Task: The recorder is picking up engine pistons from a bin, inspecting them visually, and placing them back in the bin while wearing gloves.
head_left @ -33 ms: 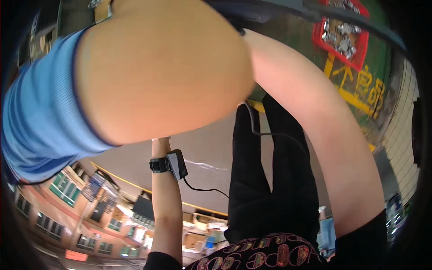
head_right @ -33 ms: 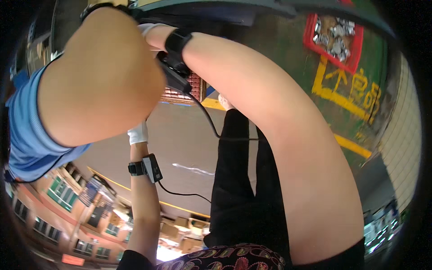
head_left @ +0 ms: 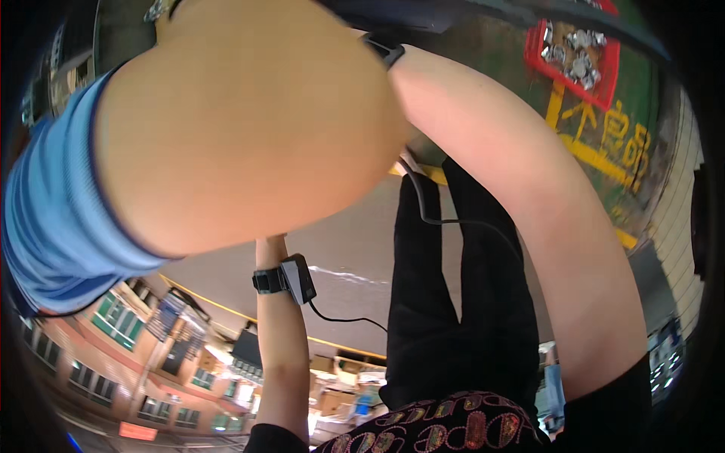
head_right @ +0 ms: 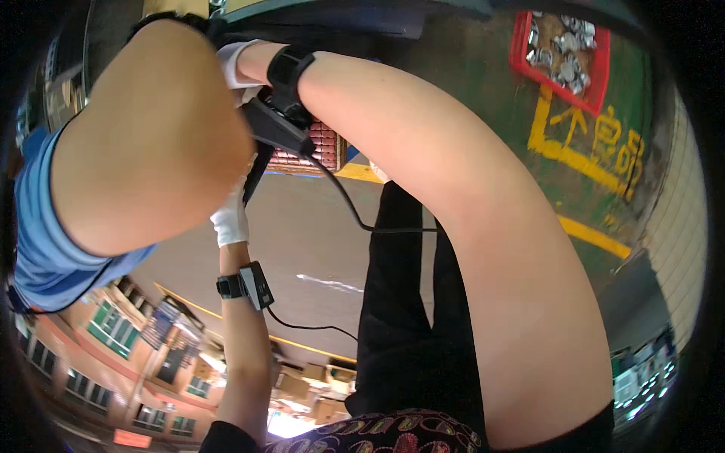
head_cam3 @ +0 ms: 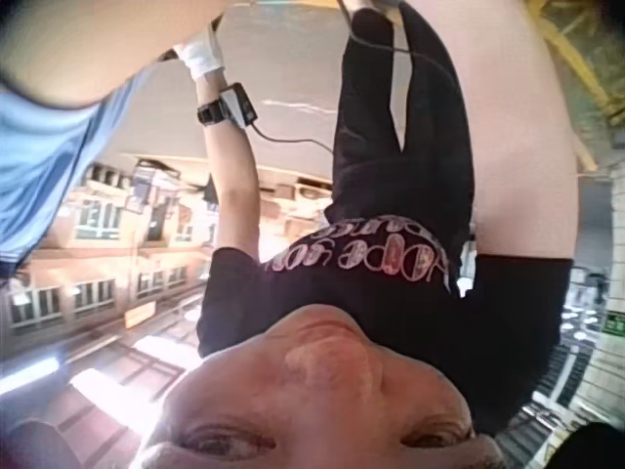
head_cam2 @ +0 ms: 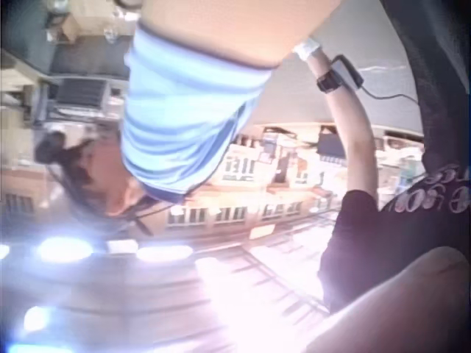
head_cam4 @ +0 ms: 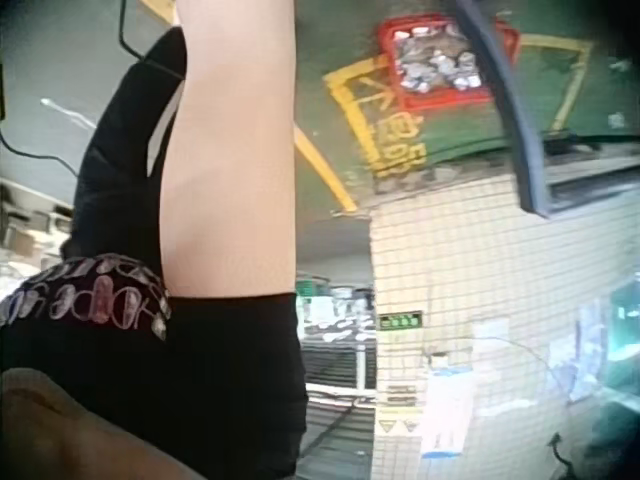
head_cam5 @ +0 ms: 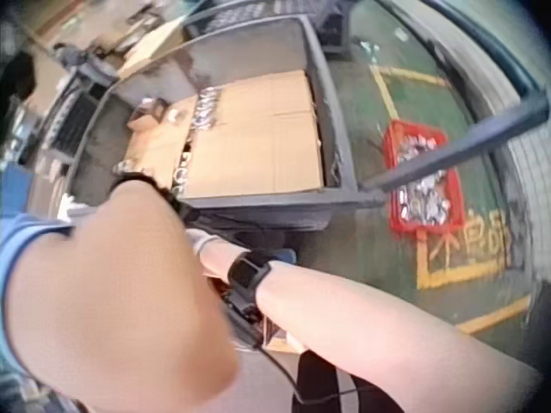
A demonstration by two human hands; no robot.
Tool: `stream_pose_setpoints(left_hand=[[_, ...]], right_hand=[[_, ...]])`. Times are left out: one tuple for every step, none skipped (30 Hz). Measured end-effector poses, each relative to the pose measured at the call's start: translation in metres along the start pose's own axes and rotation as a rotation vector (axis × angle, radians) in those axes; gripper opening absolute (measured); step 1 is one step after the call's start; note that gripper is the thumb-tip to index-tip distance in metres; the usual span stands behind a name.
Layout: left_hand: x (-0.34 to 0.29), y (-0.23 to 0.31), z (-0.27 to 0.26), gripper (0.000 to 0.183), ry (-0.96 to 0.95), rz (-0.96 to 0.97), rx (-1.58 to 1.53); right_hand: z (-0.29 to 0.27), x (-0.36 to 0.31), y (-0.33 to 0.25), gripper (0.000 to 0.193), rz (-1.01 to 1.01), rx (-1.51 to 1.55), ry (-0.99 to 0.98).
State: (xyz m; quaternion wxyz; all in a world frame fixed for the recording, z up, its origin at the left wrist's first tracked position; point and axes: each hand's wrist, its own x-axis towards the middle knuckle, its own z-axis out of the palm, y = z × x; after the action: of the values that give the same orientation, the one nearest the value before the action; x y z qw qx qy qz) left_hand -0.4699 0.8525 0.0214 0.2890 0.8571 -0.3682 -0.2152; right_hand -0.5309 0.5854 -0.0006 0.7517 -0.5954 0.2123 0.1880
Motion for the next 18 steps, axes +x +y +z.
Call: stream_pose_setpoints(left_hand=[[0.001, 0.018, 0.007, 0.04, -0.032, 0.016, 0.018], [0.001, 0.045, 0.009, 0.038, -0.017, -0.249, 0.114], [0.004, 0.059, -0.009, 0.037, 0.04, -0.51, 0.24], [0.005, 0.046, -0.031, 0.034, 0.115, -0.367, 0.254], [-0.002, 0.049, -0.029, 0.032, -0.027, -0.286, 0.031], [0.0, 0.05, -0.017, 0.032, -0.046, -0.262, -0.002], [0.0, 0.052, -0.003, 0.032, -0.064, -0.243, -0.034], [-0.001, 0.04, -0.003, 0.033, -0.048, -0.266, -0.101], [0.004, 0.043, -0.027, 0.034, -0.001, -0.263, -0.125], [0.001, 0.044, -0.024, 0.033, 0.033, -0.307, -0.118], [-0.003, 0.044, -0.025, 0.033, 0.031, -0.335, -0.054], [-0.002, 0.052, -0.01, 0.033, -0.005, -0.302, -0.091], [-0.001, 0.054, -0.007, 0.032, -0.018, -0.269, -0.106], [0.0, 0.052, -0.006, 0.032, -0.029, -0.285, -0.066], [0.001, 0.05, -0.009, 0.034, -0.029, -0.247, -0.058], [0.002, 0.05, -0.012, 0.036, -0.02, -0.273, -0.073], [0.003, 0.049, -0.014, 0.038, -0.014, -0.301, -0.092], [0.003, 0.048, -0.015, 0.041, -0.029, -0.313, -0.164]], right_hand=[[0.004, 0.002, 0.015, 0.026, -0.074, 0.081, 0.066], [0.008, 0.004, 0.024, 0.027, -0.161, 0.162, 0.126], [0.017, -0.075, -0.006, 0.024, -0.204, -0.112, 0.341], [0.022, -0.035, -0.011, 0.023, -0.285, -0.234, 0.25], [0.014, -0.016, -0.004, 0.022, -0.298, -0.388, 0.196], [0.01, -0.003, 0.013, 0.023, -0.347, -0.373, 0.194], [0.008, 0.011, 0.023, 0.035, -0.39, -0.715, 0.277], [0.016, 0.019, 0.026, 0.034, -0.427, -0.693, 0.305], [0.03, 0.019, 0.0, 0.034, -0.522, -0.658, 0.347], [0.038, 0.009, 0.0, 0.032, -0.514, -0.673, 0.316], [0.047, 0.01, 0.002, 0.03, -0.511, -0.708, 0.322], [0.041, 0.001, 0.013, 0.029, -0.478, -0.671, 0.359], [0.043, 0.004, 0.019, 0.028, -0.477, -0.626, 0.388], [0.043, 0.008, 0.022, 0.027, -0.455, -0.573, 0.446], [0.045, 0.008, 0.02, 0.028, -0.467, -0.514, 0.477], [0.045, 0.009, 0.019, 0.027, -0.489, -0.502, 0.47], [0.044, 0.01, 0.018, 0.027, -0.507, -0.492, 0.462], [0.045, 0.011, 0.015, 0.027, -0.523, -0.474, 0.424]])
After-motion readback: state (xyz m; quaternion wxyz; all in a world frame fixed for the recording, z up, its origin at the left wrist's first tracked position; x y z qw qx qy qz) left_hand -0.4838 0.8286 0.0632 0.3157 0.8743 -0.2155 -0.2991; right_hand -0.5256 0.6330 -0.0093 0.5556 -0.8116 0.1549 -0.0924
